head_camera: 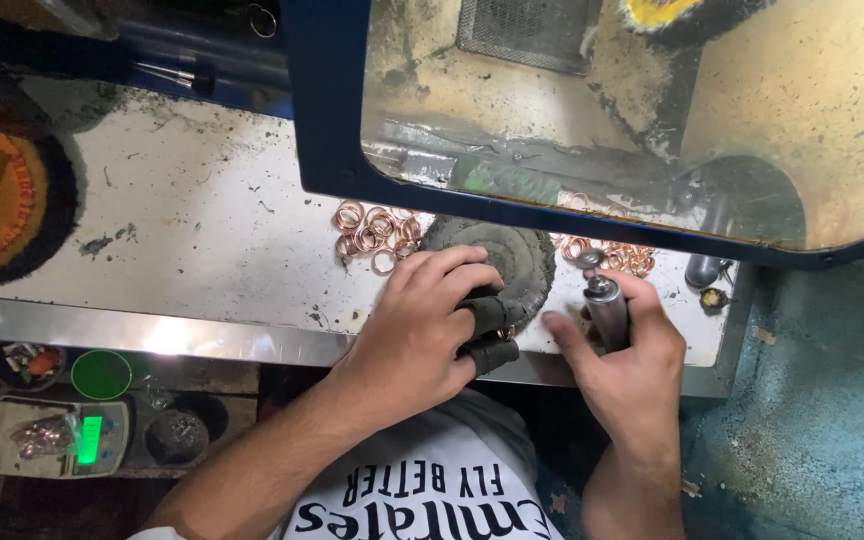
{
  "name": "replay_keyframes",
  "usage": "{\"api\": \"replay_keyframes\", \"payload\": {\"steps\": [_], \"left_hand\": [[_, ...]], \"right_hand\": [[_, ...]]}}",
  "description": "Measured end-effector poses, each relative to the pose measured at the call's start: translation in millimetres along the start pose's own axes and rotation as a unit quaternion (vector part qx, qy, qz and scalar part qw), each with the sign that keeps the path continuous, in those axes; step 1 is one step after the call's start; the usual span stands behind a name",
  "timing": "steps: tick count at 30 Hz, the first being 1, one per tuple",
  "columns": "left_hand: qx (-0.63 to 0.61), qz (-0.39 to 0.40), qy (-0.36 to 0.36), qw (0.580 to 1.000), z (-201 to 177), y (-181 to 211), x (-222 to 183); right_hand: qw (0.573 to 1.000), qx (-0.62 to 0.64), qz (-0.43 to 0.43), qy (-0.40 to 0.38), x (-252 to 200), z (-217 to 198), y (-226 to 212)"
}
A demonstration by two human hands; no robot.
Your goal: Polishing or grinding a jewelry piece using a handheld rotary tool while holding the piece in a specialized fixture.
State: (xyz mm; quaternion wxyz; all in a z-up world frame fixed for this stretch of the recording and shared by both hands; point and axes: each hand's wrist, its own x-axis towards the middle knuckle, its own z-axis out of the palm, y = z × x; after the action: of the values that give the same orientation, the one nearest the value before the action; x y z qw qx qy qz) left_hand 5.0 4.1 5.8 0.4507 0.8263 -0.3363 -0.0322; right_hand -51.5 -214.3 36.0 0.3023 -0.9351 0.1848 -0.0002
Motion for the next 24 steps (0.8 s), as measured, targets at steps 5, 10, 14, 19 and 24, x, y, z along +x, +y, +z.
{"api": "replay_keyframes", "payload": {"steps": [5, 10, 14, 19, 24], "left_hand": [[0.003, -0.004, -0.004, 1.000, 1, 0, -1], [0.014, -0.006, -0.002, 1.000, 3, 1, 0], [0.021, 0.000, 0.001, 1.000, 4, 0, -1], [0.018, 0.004, -0.001, 1.000, 4, -1, -2], [0.021, 0.013, 0.002, 1.000, 3, -1, -2]], "right_hand": [[0.998, 0.004, -0.049, 0.033, -3, 0, 13], [0.999, 0.010, -0.044, 0.012, -4, 0, 7], [0.999, 0.048, -0.019, -0.014, -2, 3, -6], [0.998, -0.014, -0.065, -0.022, 1, 6, -9], [0.999, 0.001, -0.035, -0.027, -2, 5, -12]]}}
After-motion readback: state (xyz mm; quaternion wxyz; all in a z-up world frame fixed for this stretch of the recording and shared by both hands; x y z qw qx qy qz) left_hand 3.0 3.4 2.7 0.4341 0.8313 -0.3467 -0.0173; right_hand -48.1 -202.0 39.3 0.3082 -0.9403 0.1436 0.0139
